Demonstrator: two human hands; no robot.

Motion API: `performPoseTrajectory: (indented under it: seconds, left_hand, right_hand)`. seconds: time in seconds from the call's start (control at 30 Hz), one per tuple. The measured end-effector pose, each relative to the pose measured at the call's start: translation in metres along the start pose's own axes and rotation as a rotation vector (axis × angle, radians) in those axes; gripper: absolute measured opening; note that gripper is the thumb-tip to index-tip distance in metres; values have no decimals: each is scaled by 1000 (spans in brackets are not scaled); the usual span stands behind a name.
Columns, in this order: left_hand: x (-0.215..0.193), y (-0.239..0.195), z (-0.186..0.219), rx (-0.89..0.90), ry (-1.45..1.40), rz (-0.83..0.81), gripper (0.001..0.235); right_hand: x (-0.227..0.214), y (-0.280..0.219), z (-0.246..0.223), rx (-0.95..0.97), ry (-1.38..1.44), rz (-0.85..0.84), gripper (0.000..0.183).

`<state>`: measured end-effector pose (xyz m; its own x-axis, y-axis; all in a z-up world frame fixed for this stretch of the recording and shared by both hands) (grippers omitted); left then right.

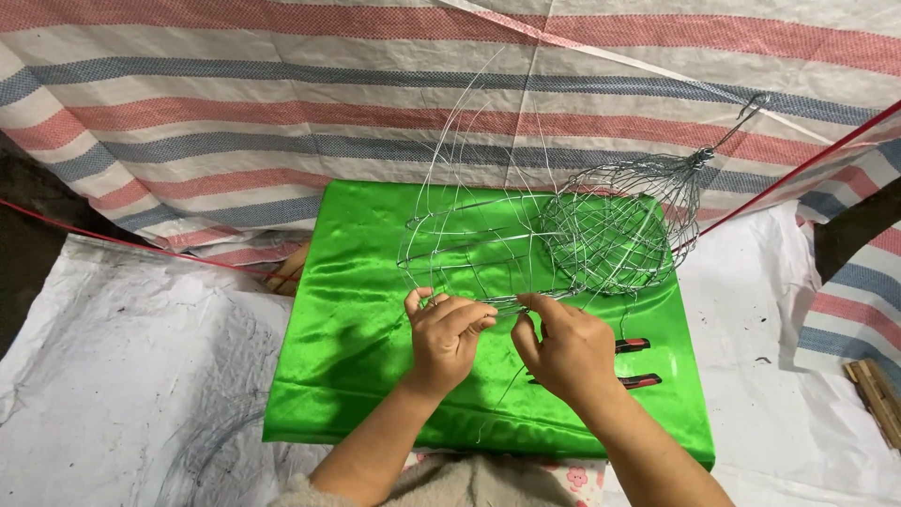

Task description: Assembling a wire frame structure by bending and cutting metal wires using pliers.

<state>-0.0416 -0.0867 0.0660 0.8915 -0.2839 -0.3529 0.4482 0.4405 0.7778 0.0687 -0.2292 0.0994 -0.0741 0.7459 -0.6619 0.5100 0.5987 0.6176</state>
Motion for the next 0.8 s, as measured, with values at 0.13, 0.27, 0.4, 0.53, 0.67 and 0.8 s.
performPoseTrajectory:
  seconds: [0.13,0.27,0.4,0.53,0.67,0.8]
  left_hand:
    - [3,0,-3,13,-8,0,9]
    - [3,0,-4,16,-6,-21,12]
    - [-6,11,-5,-21,-43,-44,12]
    - [-21,16,-17,-113,-73,-25,13]
    - [-36,8,-35,-135,-70,-37,16]
    - [-47,0,-39,-134,107,-91,11]
  right_hand:
    - [2,0,3,48,27,11,28]
    - [4,-2,5,58,75,29,37]
    - [-6,1,9,77,202,-36,43]
    - [-10,-9,13,67,225,-38,53]
    - [7,-40,49,77,11,34,17]
    - [37,-68,60,177,-99,-9,27]
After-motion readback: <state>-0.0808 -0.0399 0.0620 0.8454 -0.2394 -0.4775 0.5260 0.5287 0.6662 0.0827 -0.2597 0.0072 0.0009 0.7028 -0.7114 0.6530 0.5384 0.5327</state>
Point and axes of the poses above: each hand's wrist, its own y-axis towards the middle knuckle, its own x-axis out of the palm, z = x × y, the point moved 2 cm from there along y, towards the middle knuckle, and after that the axes turned 8 degrees about y, right-handed, at the moved point
